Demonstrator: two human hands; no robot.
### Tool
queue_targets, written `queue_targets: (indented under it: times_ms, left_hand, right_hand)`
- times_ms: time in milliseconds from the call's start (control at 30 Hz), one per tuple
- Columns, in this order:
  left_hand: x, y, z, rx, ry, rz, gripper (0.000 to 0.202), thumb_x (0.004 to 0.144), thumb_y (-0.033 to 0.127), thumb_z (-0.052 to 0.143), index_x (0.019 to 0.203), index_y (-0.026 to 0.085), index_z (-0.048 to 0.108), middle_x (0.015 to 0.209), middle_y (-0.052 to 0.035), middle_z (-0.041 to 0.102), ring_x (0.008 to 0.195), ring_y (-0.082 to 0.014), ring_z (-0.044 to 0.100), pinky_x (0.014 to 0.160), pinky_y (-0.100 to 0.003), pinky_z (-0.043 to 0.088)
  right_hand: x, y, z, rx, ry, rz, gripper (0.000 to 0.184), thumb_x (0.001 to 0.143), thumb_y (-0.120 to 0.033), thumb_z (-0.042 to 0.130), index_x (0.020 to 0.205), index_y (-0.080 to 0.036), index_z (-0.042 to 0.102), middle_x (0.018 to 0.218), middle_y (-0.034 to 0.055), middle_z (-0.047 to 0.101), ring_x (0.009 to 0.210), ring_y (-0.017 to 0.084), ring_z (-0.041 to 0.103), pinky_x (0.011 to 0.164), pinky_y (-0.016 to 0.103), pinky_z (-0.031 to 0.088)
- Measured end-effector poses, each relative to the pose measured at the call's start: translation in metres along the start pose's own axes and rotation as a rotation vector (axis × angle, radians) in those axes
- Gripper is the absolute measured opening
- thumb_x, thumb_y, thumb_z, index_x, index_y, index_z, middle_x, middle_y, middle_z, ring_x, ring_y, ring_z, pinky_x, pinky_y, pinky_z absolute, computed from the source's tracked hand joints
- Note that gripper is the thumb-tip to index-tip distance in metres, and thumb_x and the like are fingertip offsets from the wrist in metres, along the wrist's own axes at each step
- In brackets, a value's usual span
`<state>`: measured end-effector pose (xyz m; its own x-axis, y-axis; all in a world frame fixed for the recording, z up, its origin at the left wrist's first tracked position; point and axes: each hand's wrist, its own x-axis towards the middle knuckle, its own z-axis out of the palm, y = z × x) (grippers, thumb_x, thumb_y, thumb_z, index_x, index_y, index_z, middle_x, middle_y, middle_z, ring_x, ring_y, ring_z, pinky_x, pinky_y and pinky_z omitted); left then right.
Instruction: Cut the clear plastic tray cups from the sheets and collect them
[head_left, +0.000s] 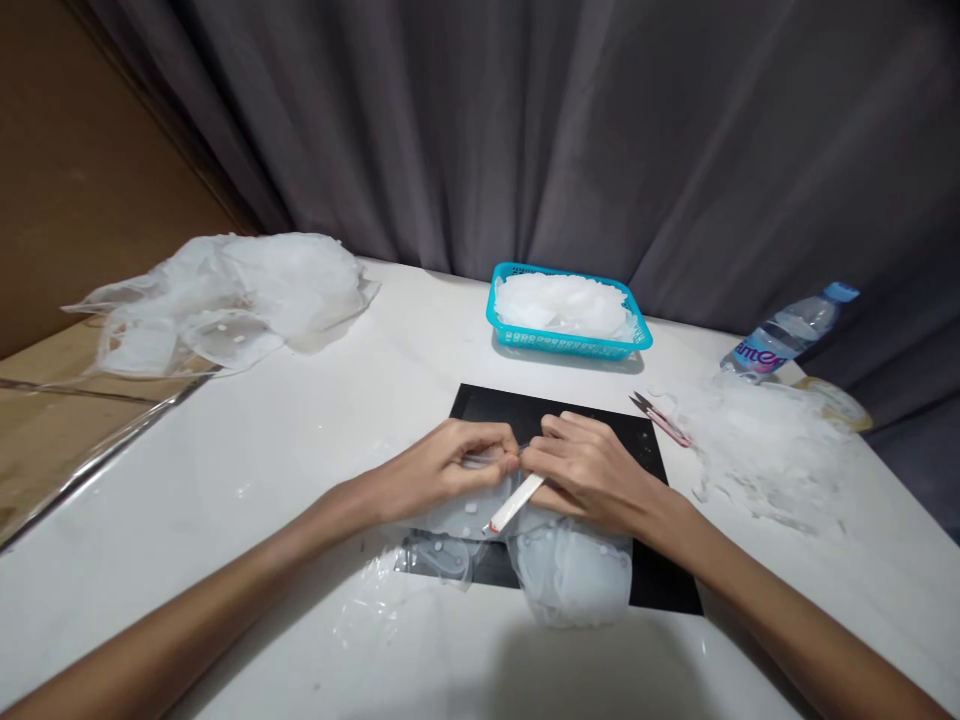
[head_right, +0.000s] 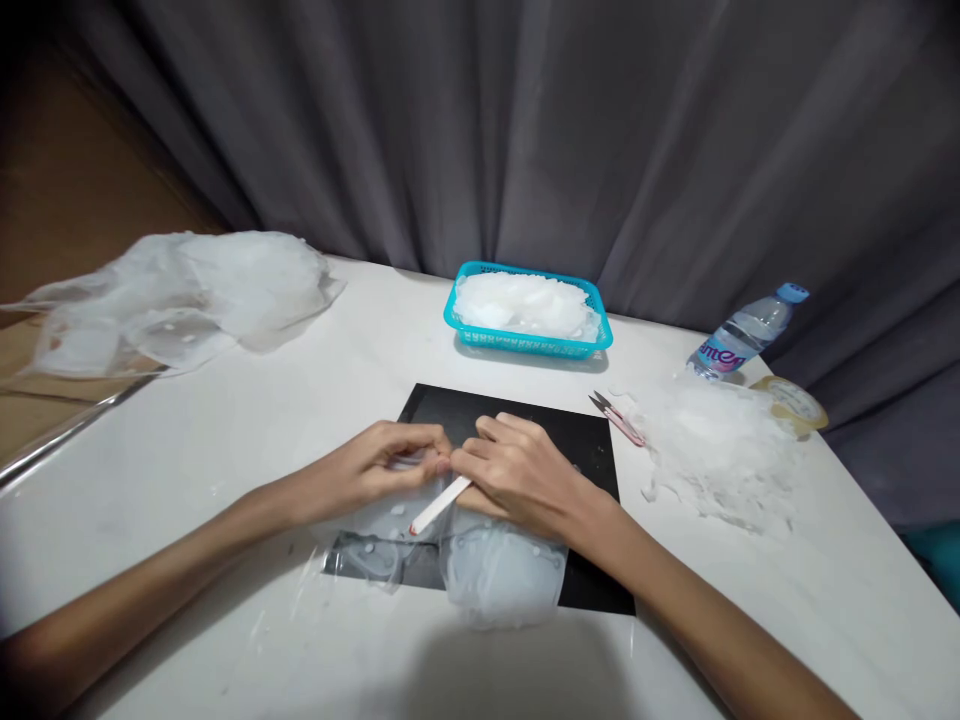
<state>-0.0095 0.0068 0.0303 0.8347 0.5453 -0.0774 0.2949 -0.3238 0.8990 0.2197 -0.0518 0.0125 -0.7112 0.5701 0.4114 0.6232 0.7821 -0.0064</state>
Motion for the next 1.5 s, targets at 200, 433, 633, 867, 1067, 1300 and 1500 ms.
queue_targets:
  times_ms: [200, 433, 633, 867, 1067, 1300, 1500]
  left_hand:
    - [0.005, -0.010, 0.012, 0.045, 0.049, 0.057, 0.022, 0.092, 0.021, 0.060, 0.075, 0.019, 0.046, 0.069, 0.0063, 0.040, 0.064, -0.0114, 0.034, 0.060, -0.026, 0.028]
    - [0.008, -0.025, 0.004, 0.170, 0.171, 0.028, 0.020, 0.093, 0.022, 0.059, 0.075, 0.019, 0.048, 0.068, 0.0063, 0.041, 0.063, -0.0113, 0.037, 0.060, -0.026, 0.028]
    - [0.002, -0.013, -0.009, 0.101, 0.077, -0.053, 0.037, 0.104, 0.050, 0.052, 0.092, 0.017, 0.066, 0.070, 0.0044, 0.048, 0.064, -0.0126, 0.042, 0.059, -0.025, 0.031]
    - [-0.003, -0.005, -0.011, 0.131, -0.164, -0.061, 0.036, 0.091, 0.054, 0.072, 0.089, 0.018, 0.072, 0.083, 0.0001, 0.064, 0.074, -0.0168, 0.058, 0.067, -0.027, 0.039]
    - [-0.004, -0.007, -0.010, 0.175, -0.138, 0.026, 0.031, 0.102, 0.048, 0.059, 0.094, 0.020, 0.069, 0.094, -0.0019, 0.066, 0.086, -0.0186, 0.061, 0.076, -0.028, 0.043]
    - [-0.004, -0.004, -0.008, 0.197, -0.180, -0.006, 0.040, 0.104, 0.052, 0.053, 0.084, 0.018, 0.060, 0.077, 0.0017, 0.059, 0.069, -0.0148, 0.055, 0.063, -0.026, 0.037]
    - [-0.001, -0.008, -0.015, 0.065, -0.217, -0.004, 0.034, 0.100, 0.049, 0.060, 0.085, 0.019, 0.063, 0.080, 0.0019, 0.061, 0.076, -0.0153, 0.057, 0.069, -0.025, 0.042]
  right_hand:
    - [-0.003, 0.001, 0.005, -0.292, 0.142, -0.271, 0.030, 0.104, -0.009, 0.049, 0.078, -0.017, 0.064, 0.067, 0.0002, 0.058, 0.068, 0.017, 0.050, 0.066, 0.032, 0.037]
    - [-0.010, -0.016, -0.002, -0.164, 0.155, -0.389, 0.029, 0.101, -0.008, 0.052, 0.077, -0.016, 0.064, 0.070, 0.0015, 0.059, 0.065, 0.016, 0.048, 0.062, 0.032, 0.037]
    - [-0.012, 0.000, -0.003, 0.042, 0.042, 0.052, 0.030, 0.109, -0.018, 0.041, 0.087, -0.016, 0.062, 0.071, 0.0016, 0.057, 0.070, 0.017, 0.052, 0.065, 0.029, 0.039]
    - [-0.010, 0.001, -0.013, 0.200, -0.163, 0.103, 0.031, 0.107, -0.046, 0.052, 0.121, -0.022, 0.066, 0.082, 0.0023, 0.062, 0.080, 0.020, 0.054, 0.071, 0.030, 0.039]
    - [-0.005, -0.017, -0.010, 0.127, -0.182, 0.105, 0.021, 0.105, -0.038, 0.057, 0.106, -0.018, 0.064, 0.111, 0.0104, 0.066, 0.100, 0.026, 0.054, 0.085, 0.038, 0.047]
    - [-0.012, -0.023, 0.007, 0.169, -0.200, 0.175, 0.011, 0.106, -0.028, 0.055, 0.109, -0.019, 0.060, 0.103, 0.0056, 0.072, 0.102, 0.023, 0.063, 0.102, 0.041, 0.044]
    - [-0.010, -0.015, 0.013, 0.046, -0.129, -0.050, 0.010, 0.104, -0.016, 0.053, 0.111, -0.017, 0.061, 0.091, 0.0032, 0.071, 0.081, 0.019, 0.063, 0.078, 0.034, 0.045]
